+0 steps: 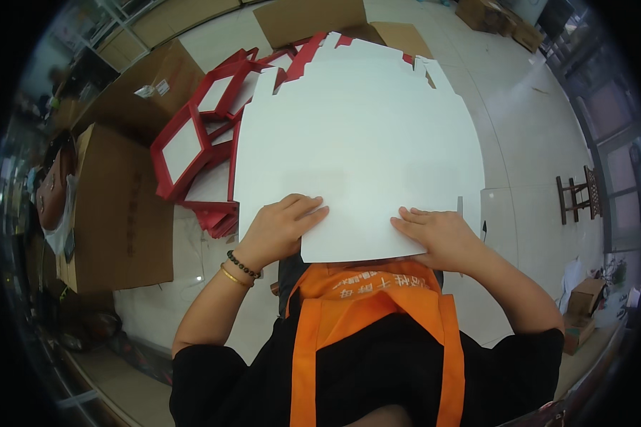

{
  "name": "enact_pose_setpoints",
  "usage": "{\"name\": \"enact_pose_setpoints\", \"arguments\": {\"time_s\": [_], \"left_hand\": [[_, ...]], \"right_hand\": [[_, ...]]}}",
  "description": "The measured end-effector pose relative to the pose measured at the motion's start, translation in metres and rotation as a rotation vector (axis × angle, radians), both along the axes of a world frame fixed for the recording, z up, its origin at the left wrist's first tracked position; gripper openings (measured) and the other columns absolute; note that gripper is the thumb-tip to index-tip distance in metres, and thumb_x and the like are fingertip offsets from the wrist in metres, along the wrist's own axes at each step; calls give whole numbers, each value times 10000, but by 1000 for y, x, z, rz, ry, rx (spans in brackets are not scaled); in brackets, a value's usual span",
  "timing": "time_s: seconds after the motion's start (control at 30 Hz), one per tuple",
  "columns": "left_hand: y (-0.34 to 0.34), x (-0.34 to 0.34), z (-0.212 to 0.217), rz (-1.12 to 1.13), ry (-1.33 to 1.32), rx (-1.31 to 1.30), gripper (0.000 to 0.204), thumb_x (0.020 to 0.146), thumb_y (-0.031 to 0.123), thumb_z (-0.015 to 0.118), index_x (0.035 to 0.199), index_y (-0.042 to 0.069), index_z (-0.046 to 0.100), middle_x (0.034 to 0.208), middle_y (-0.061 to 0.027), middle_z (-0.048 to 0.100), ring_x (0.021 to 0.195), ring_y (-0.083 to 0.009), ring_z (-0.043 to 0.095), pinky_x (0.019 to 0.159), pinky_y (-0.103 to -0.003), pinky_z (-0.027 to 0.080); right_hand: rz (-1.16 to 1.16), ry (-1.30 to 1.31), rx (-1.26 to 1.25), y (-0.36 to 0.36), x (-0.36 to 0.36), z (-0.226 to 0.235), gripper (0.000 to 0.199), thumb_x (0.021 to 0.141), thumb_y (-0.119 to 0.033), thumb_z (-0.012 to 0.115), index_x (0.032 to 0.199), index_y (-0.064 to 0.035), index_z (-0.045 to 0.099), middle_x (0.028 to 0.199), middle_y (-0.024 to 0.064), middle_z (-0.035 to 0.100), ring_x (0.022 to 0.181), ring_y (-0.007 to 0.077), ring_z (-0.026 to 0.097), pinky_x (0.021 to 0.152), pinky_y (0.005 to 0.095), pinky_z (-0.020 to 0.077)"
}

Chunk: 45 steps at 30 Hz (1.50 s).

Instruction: The person assembles red and white cardboard boxes by folding and interlocking the pieces. They repeatedly pick up flat components, fold the sides, and snap them together to form box shapes.

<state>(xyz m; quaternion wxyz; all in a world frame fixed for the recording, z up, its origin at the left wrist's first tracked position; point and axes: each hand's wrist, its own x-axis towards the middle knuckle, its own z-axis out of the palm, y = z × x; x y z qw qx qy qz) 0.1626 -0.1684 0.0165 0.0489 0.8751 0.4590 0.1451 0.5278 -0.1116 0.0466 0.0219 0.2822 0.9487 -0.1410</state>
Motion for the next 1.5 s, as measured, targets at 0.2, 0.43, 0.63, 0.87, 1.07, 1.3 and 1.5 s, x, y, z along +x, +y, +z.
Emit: {"name": "enact_pose_setpoints", "arguments": {"time_s": [0.2,0.43,0.63,0.87,1.07,1.3,1.5], "left_hand": [[22,-2,4,0,-240,-155,371,809,142,844,1176,118,798,982,-49,715,914,-288,690,763,-349,571],[64,-15,5,245,-433,-801,475,988,504,774,1003,31,811,847,-89,771,768,-206,718,719,-330,549],[84,-16,-6,361,-560,-937,515,996,513,780,1095,10,824,901,-61,784,804,-119,696,776,-254,555],[81,-8,13,454,-506,-1055,519,1001,517,775,1117,13,819,933,-67,793,850,-104,713,810,-259,568],[69,-6,-4,381,-563,-928,543,989,544,763,1071,11,821,889,-96,801,828,-171,757,801,-284,590],[62,-2,0,300,-633,-938,513,997,476,778,1206,8,776,1025,-137,807,961,-210,766,866,-312,597],[57,1,3,188,-517,-681,630,930,379,855,1387,-3,651,1288,-183,707,1184,-286,678,1042,-379,533]], "right_hand": [[-62,12,-341,38,-5,25,462,989,-511,732,1176,-90,772,1015,196,782,853,385,743,766,458,594],[-257,-235,-864,137,-37,59,723,944,-705,735,965,15,797,826,104,781,726,173,729,628,304,559],[-327,-194,-819,188,-53,41,626,800,-574,924,1010,8,827,958,170,822,797,225,798,722,282,618],[-161,-23,132,135,-63,48,516,855,-399,886,1204,-73,691,1046,110,770,1052,282,730,846,405,583],[-200,75,368,69,-62,21,826,739,-387,954,1376,-27,573,1174,92,624,1140,251,622,1006,425,483],[-354,-33,486,48,-75,-6,929,653,-374,989,1400,-30,558,1204,96,603,1131,248,607,1005,425,478],[-370,12,205,43,-70,-25,830,642,-274,980,1336,-11,608,1227,143,597,1089,283,626,935,422,529]]}}
